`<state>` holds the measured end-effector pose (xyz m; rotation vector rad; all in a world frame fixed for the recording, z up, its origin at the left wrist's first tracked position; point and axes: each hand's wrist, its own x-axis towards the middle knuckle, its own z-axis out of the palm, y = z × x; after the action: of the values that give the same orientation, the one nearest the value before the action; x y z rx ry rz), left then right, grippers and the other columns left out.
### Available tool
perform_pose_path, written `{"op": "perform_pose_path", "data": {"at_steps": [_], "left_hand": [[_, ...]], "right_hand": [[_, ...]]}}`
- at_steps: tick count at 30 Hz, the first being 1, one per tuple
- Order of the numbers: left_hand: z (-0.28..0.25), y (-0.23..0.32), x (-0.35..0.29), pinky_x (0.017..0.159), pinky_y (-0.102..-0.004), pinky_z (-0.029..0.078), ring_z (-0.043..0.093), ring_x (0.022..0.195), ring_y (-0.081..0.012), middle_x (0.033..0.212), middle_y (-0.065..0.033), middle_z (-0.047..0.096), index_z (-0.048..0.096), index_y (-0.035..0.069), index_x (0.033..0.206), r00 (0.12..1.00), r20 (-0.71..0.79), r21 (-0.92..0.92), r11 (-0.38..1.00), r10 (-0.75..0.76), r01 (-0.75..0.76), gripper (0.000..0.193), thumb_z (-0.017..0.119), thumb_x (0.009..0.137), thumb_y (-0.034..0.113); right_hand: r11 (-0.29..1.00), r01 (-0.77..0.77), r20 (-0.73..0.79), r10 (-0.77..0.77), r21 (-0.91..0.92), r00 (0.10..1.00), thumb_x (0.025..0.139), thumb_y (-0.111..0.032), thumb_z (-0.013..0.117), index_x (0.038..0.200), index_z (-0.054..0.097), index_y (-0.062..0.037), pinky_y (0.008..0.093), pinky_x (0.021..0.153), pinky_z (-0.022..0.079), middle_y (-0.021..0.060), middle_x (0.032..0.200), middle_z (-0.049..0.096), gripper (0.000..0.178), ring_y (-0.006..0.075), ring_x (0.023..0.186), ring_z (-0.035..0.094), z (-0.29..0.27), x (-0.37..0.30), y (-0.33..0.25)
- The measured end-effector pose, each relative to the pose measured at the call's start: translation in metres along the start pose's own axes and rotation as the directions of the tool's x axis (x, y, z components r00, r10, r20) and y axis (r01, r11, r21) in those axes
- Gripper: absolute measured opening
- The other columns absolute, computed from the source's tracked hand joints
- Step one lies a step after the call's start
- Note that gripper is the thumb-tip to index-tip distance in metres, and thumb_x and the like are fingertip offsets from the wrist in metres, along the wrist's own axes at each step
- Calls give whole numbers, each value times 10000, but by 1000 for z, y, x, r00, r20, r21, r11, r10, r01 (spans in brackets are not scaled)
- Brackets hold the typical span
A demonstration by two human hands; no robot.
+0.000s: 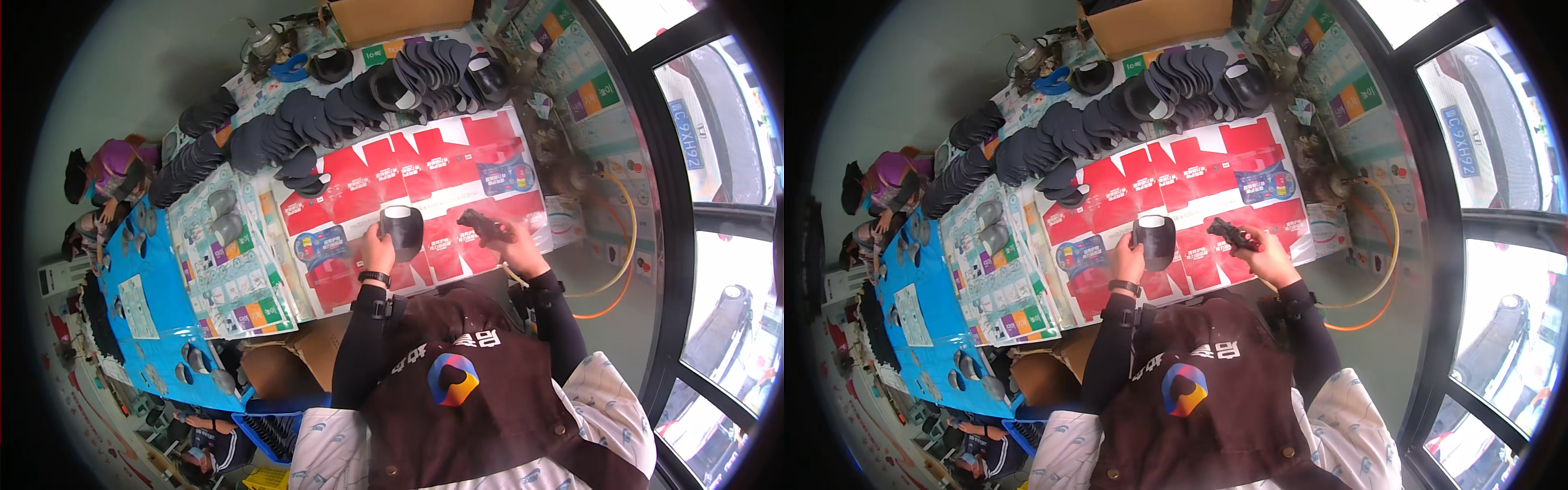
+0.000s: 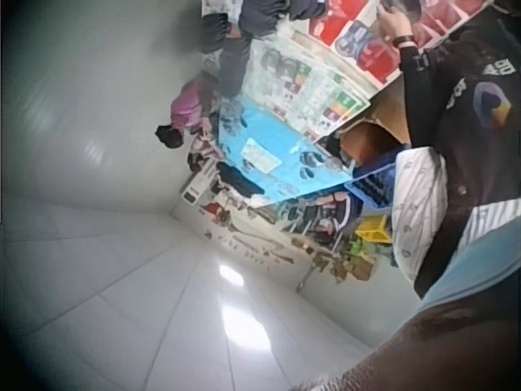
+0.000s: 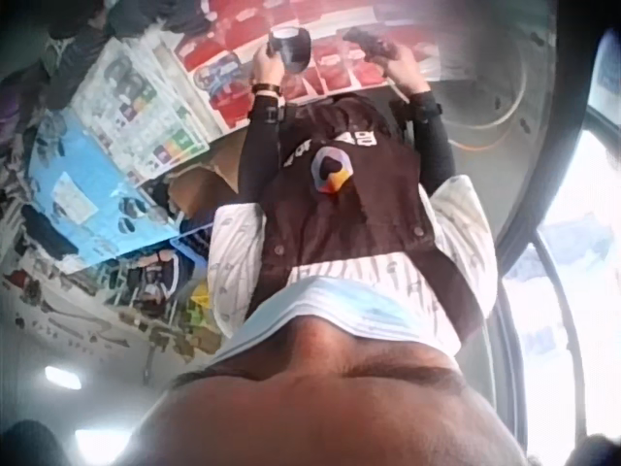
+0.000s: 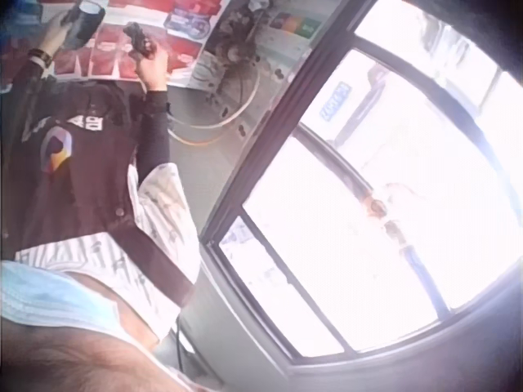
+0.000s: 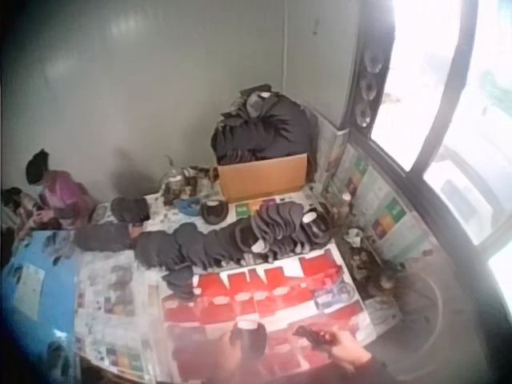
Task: Applying adhesive or finish to shoe component surfaces using a small brush-like tool.
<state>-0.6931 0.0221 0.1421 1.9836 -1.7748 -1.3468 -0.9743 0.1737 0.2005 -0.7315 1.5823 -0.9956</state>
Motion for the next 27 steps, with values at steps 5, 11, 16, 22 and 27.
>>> {"op": "perform_pose_path", "data": {"at_steps": [5,11,16,22,27], "left_hand": [[-27,56,-57,840,-430,572,702,1052,-368,1252,-262,635,490,-50,1343,891,-282,-141,903,355,-405,408,574,953,35],[-78,166,-166,902,-393,578,640,1186,-337,1375,-285,528,290,-44,1485,779,-165,-346,704,605,-620,648,626,932,-51],[-101,200,-218,938,-361,572,545,1276,-300,1491,-227,396,199,-12,1548,781,-45,-536,645,623,-546,903,761,842,-46],[-103,206,-238,900,-362,614,502,1315,-318,1567,-204,304,237,30,1531,719,-52,-457,624,693,-634,1040,925,753,78],[-102,206,-239,905,-365,604,500,1315,-310,1566,-190,310,239,40,1535,675,-47,-433,595,736,-678,1062,940,738,86]], "right_hand": [[989,-14,-139,35,150,990,921,-124,744,1234,654,-45,227,534,415,1,947,738,335,38,639,553,27,-4,-59],[905,86,15,-101,417,995,966,-119,678,1232,665,-29,225,496,429,-2,745,649,281,52,545,553,29,-37,-139],[838,271,-11,-302,473,953,972,-109,653,1309,653,-48,196,509,435,-34,801,662,342,22,603,566,21,-58,-161],[790,200,52,-282,580,958,979,-116,645,1392,616,-78,182,489,400,-55,801,644,416,3,590,537,15,-76,-168],[771,228,65,-329,594,942,982,-118,634,1424,591,-76,192,471,383,-59,764,616,446,6,571,518,13,-75,-169]]}}
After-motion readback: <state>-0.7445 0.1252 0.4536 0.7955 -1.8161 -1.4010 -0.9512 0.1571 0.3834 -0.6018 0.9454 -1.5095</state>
